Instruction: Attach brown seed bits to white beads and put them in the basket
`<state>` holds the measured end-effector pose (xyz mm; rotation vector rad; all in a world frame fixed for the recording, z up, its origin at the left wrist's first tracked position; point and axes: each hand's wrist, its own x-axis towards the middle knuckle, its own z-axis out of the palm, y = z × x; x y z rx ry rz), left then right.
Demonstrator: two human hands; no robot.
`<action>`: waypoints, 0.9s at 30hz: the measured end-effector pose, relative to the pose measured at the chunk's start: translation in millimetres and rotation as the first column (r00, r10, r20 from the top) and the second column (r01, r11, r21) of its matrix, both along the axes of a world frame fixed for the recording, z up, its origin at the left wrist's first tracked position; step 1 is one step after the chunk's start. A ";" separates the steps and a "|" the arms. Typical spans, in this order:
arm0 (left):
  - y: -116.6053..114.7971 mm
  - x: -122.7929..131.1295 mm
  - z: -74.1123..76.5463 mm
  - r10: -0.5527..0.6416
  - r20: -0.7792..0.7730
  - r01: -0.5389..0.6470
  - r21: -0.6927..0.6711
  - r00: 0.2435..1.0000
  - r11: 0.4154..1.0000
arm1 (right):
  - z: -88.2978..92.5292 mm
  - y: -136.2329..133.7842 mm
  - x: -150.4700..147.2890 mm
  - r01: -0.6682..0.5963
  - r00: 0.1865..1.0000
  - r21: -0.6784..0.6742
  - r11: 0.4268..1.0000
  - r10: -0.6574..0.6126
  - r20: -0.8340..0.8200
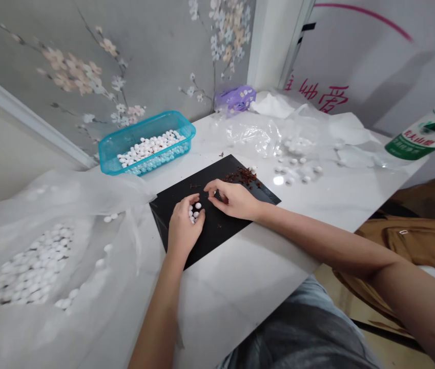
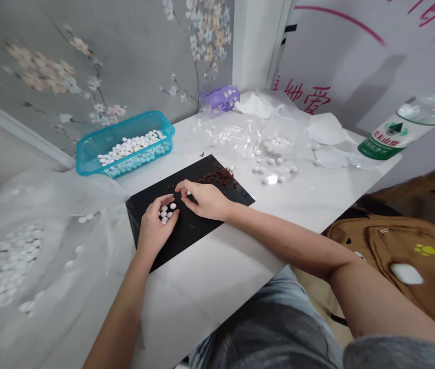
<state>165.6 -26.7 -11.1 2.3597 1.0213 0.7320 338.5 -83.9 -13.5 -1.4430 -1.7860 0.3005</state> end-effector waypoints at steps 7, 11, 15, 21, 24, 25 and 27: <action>-0.3 -0.4 1.9 0.016 -0.035 -0.015 0.017 0.999 1.000 | 1.5 -0.5 1.6 0.000 0.999 -0.032 0.999 0.001 0.032; -2.3 0.3 4.8 -0.044 -0.071 0.045 0.015 0.997 0.999 | 1.8 -1.2 0.9 -0.010 0.999 -0.063 0.998 0.013 0.041; -1.7 0.4 3.5 -0.057 -0.091 0.061 0.037 0.994 0.997 | 1.5 -1.5 0.0 -0.049 0.997 -0.075 0.996 0.053 0.060; -0.6 0.4 3.2 -0.035 -0.056 0.035 0.012 0.998 0.999 | 1.5 -1.3 -0.1 -0.079 0.986 -0.105 0.991 0.093 0.136; -1.6 0.8 3.6 0.003 -0.028 -0.004 -0.042 1.000 0.999 | 0.6 -1.4 -0.3 -0.086 0.976 -0.091 0.992 0.103 0.193; -1.9 0.8 3.4 0.011 -0.019 -0.012 -0.055 1.000 0.998 | 0.5 -1.5 -0.6 -0.089 0.973 -0.085 0.992 0.105 0.207; -2.0 0.7 2.4 0.019 -0.001 -0.019 -0.073 1.000 0.997 | 0.4 -1.7 -1.2 -0.087 0.968 -0.081 0.993 0.103 0.230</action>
